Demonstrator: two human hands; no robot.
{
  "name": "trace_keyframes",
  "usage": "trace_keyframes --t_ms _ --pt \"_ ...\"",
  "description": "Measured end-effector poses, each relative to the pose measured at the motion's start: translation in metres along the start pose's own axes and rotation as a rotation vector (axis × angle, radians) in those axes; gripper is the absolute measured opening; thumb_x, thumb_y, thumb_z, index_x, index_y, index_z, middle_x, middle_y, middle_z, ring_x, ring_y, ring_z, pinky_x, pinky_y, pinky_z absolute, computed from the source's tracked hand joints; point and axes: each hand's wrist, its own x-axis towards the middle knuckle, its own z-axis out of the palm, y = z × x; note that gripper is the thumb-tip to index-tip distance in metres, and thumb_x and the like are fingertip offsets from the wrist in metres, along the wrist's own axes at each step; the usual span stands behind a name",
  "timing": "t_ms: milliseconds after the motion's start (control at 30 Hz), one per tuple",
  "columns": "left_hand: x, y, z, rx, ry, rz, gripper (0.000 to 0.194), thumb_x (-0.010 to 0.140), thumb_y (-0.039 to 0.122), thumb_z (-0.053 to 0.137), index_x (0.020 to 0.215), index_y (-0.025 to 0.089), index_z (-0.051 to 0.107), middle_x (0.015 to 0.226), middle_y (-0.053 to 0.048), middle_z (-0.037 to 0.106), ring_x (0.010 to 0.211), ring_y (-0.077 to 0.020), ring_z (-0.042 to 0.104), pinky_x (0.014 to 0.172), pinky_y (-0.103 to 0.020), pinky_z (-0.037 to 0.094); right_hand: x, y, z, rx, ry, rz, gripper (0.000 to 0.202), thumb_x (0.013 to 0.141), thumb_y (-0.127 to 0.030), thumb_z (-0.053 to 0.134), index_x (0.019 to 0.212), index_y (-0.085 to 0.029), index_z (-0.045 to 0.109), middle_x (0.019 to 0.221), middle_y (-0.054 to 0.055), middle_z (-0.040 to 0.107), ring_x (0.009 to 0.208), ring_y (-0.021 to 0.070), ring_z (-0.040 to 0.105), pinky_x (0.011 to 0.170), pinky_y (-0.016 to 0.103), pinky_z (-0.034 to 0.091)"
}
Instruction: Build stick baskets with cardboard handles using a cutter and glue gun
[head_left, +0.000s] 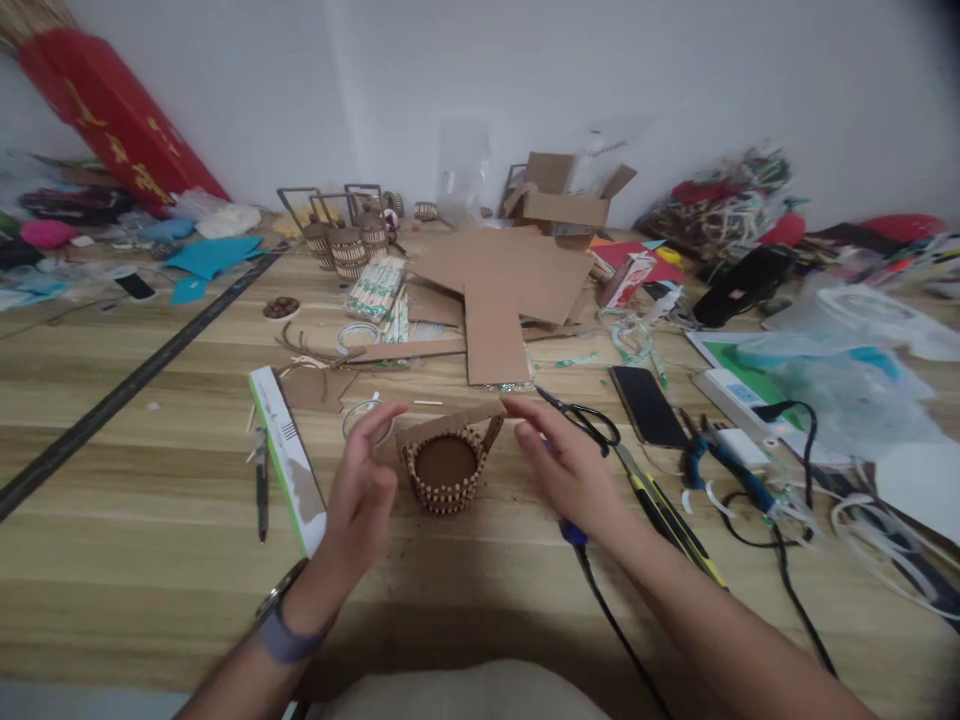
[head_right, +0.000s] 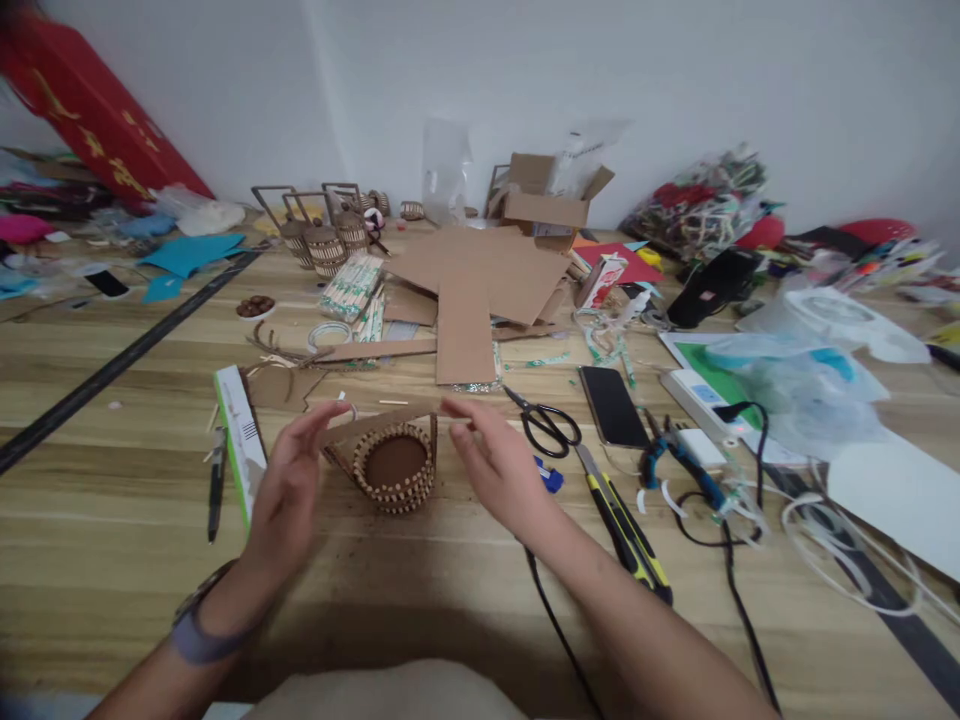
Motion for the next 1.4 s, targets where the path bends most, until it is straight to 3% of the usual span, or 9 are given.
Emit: trace_keyframes --t_ms 67,200,400,567,667,900,1100,1200,1400 --pt "0.015 0.018 -0.004 0.137 -0.009 0.107 0.051 0.102 0.061 0.034 0.113 0.024 0.068 0.130 -0.009 0.065 0.133 -0.0272 0.052 0.120 -0.045 0.031 0.014 -0.009 -0.007 0.059 0.018 0.046 0.035 0.104 -0.042 0.044 0.121 -0.022 0.067 0.119 0.010 0.074 0.112 0.0239 0.068 0.098 0.040 0.052" --pt "0.035 0.039 -0.005 0.279 -0.097 0.053 0.044 0.103 0.052 0.040 0.085 0.023 0.068 0.110 -0.007 0.074 0.123 -0.0253 0.059 0.113 -0.041 0.038 0.033 -0.018 -0.006 0.199 -0.114 0.116 0.047 0.102 -0.056 0.041 0.095 -0.022 0.073 0.096 0.005 0.075 0.097 0.0236 0.068 0.089 0.037 0.053" --pt "0.039 0.046 -0.002 0.213 -0.121 -0.187 0.034 0.099 0.044 0.041 0.085 0.023 0.065 0.088 -0.005 0.072 0.118 -0.0247 0.063 0.104 -0.035 0.047 0.032 -0.018 0.002 0.347 -0.193 0.151 0.051 0.096 -0.066 0.046 0.080 -0.021 0.063 0.084 0.003 0.065 0.084 0.0198 0.060 0.080 0.032 0.049" --pt "0.042 0.051 0.000 0.202 -0.121 -0.246 0.032 0.094 0.042 0.041 0.087 0.022 0.065 0.084 -0.005 0.069 0.116 -0.0262 0.063 0.101 -0.036 0.048 0.030 -0.021 0.003 0.359 -0.200 0.125 0.048 0.099 -0.063 0.042 0.080 -0.021 0.059 0.083 0.002 0.061 0.084 0.0189 0.056 0.080 0.032 0.046" --pt "0.047 0.054 -0.001 0.213 -0.147 -0.247 0.032 0.093 0.042 0.043 0.074 0.023 0.061 0.092 -0.006 0.071 0.113 -0.0261 0.062 0.099 -0.035 0.046 0.030 -0.021 0.003 0.339 -0.187 0.136 0.048 0.099 -0.062 0.041 0.081 -0.021 0.059 0.083 0.002 0.059 0.083 0.0190 0.054 0.078 0.032 0.045" --pt "0.054 0.060 0.004 0.305 -0.260 -0.263 0.043 0.092 0.053 0.042 0.062 0.023 0.051 0.066 0.000 0.056 0.071 -0.0197 0.055 0.070 -0.032 0.041 0.033 -0.016 -0.001 0.331 -0.238 0.169 0.050 0.098 -0.065 0.044 0.078 -0.021 0.060 0.080 0.002 0.060 0.081 0.0194 0.055 0.078 0.033 0.046" --pt "0.057 0.059 0.008 0.220 -0.268 -0.337 0.044 0.091 0.055 0.042 0.060 0.024 0.044 0.060 0.003 0.045 0.061 -0.0167 0.047 0.059 -0.029 0.035 0.027 -0.009 -0.014 0.358 -0.289 0.170 0.057 0.093 -0.074 0.045 0.081 -0.022 0.062 0.082 0.002 0.063 0.084 0.0197 0.060 0.082 0.033 0.048" --pt "0.058 0.057 0.009 0.221 -0.279 -0.334 0.044 0.090 0.056 0.043 0.060 0.024 0.045 0.060 0.003 0.046 0.061 -0.0168 0.047 0.059 -0.029 0.035 0.023 -0.012 -0.017 0.443 -0.326 0.122 0.057 0.091 -0.075 0.049 0.099 -0.022 0.066 0.094 0.005 0.070 0.091 0.0205 0.064 0.085 0.034 0.050" --pt "0.065 0.060 0.015 0.241 -0.298 -0.320 0.044 0.088 0.057 0.042 0.059 0.024 0.045 0.058 0.002 0.045 0.059 -0.0174 0.047 0.057 -0.029 0.035 0.024 -0.045 -0.017 0.175 -0.291 -0.021 0.041 0.091 -0.047 0.069 0.122 -0.021 0.065 0.114 0.009 0.073 0.101 0.0216 0.066 0.090 0.035 0.051"
